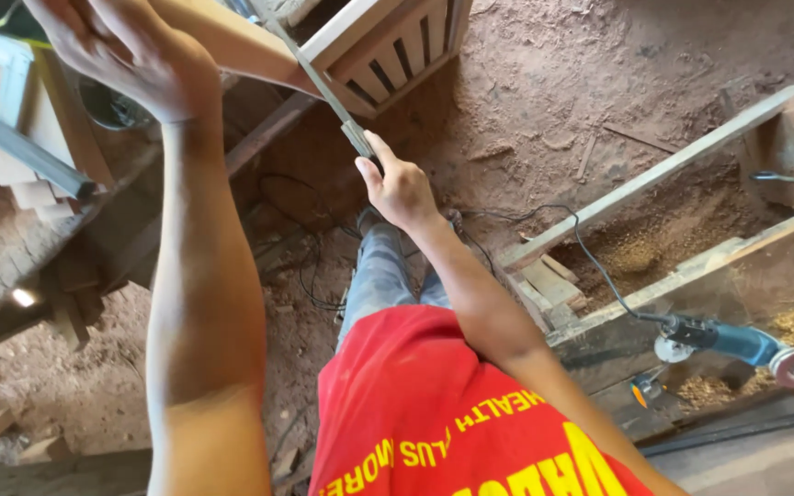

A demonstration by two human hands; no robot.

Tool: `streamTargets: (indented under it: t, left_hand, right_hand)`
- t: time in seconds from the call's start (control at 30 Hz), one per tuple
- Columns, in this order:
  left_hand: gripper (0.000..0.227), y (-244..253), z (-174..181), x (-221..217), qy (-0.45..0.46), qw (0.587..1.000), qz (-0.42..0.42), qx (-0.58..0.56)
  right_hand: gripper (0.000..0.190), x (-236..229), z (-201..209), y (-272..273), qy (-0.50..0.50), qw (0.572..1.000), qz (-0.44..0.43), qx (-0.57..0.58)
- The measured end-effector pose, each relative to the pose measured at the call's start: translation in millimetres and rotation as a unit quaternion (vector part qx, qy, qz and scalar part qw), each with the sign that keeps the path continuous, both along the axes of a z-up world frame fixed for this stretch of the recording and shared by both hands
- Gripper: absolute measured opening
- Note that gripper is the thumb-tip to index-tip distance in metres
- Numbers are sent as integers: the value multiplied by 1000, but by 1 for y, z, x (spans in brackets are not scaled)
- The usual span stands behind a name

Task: The person carries a wooden chair frame across the workshop, sets it on the work bench, and uses a flat file to smooth and shape the chair legs and joints. They reposition and turn the chair repeatedly to file different legs and rails, fitting the frame together.

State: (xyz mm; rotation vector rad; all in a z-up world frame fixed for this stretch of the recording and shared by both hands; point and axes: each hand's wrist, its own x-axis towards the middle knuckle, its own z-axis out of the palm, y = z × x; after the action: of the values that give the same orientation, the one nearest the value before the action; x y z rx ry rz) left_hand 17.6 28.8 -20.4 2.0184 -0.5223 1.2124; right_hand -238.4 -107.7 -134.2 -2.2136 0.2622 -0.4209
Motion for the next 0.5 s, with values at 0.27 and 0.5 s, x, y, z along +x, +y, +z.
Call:
streamTargets:
  t: [0.27,0.5]
  left_hand:
    - [20,-32,65,-30,51,959,-243,-134]
    - [25,-27,57,-30,16,978,-189,-90]
  right_hand:
    - [49,-165,47,-33,135,984,60,104]
    - [42,-30,1,0,-14,1000,-18,-17]
